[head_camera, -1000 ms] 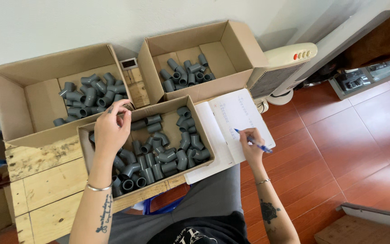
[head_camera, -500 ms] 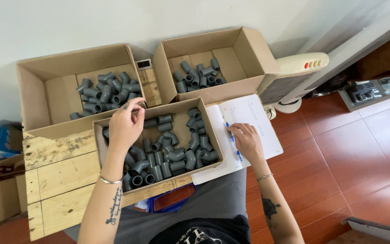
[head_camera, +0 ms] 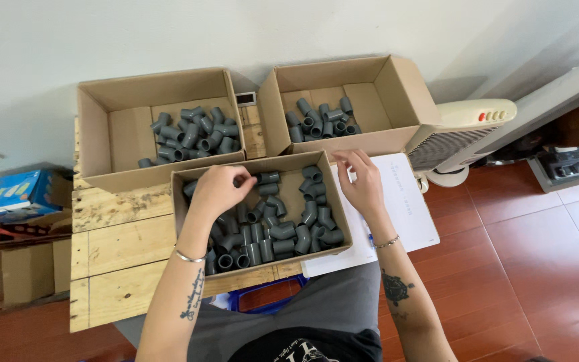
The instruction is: The person picks up gray plastic pipe fittings from a central cardboard box, inspects them by hand, and places them into one of two other boxes. The person occasionally writes on a notepad with a pen while continuing to sort the fittings.
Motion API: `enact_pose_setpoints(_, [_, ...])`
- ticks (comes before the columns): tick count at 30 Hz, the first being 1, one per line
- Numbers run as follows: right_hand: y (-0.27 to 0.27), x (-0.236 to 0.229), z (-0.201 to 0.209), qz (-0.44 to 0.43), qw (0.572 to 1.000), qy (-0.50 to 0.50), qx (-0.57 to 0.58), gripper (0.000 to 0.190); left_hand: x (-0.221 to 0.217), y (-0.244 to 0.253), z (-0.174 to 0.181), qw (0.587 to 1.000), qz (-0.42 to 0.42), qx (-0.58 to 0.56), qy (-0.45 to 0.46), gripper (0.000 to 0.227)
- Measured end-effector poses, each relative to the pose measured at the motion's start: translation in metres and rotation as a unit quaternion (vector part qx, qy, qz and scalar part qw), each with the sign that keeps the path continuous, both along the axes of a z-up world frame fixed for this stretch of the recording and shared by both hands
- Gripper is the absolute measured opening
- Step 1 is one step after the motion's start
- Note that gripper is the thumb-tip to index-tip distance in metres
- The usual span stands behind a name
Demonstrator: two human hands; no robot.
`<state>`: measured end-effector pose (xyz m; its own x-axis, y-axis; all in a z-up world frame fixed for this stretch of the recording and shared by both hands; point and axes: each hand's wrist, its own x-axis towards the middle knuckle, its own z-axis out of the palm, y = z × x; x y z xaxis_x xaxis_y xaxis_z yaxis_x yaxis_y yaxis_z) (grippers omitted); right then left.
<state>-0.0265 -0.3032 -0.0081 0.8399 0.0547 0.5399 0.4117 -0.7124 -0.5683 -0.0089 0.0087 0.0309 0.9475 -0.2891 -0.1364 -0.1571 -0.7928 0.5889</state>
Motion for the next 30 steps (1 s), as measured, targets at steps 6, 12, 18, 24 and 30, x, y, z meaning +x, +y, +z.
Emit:
enact_pose_setpoints(6, [0.064, 0.034, 0.041, 0.092, 0.995, -0.021, 0.015, 0.027, 0.013, -0.004, -0.069, 0.983, -0.029, 0.171, 0.068, 0.017])
enact_pose_setpoints(12, [0.115, 0.052, 0.054, 0.183, 0.983, -0.001, 0.010, 0.025, 0.029, 0.001, -0.117, 0.974, -0.022, 0.185, 0.127, 0.019])
enact_pose_setpoints(18, [0.131, 0.065, 0.027, 0.223, 0.974, 0.028, 0.037, 0.020, 0.016, 0.002, -0.080, 0.982, -0.040, 0.129, 0.129, 0.017])
enact_pose_setpoints(24, [0.120, 0.060, 0.013, 0.275, 0.959, 0.066, 0.028, 0.017, 0.007, 0.004, -0.036, 0.997, -0.005, 0.074, -0.020, 0.021])
enact_pose_setpoints(30, [0.119, 0.056, 0.012, 0.284, 0.953, 0.096, 0.052, 0.045, -0.001, -0.005, -0.019, 0.966, 0.109, -0.112, -0.204, 0.016])
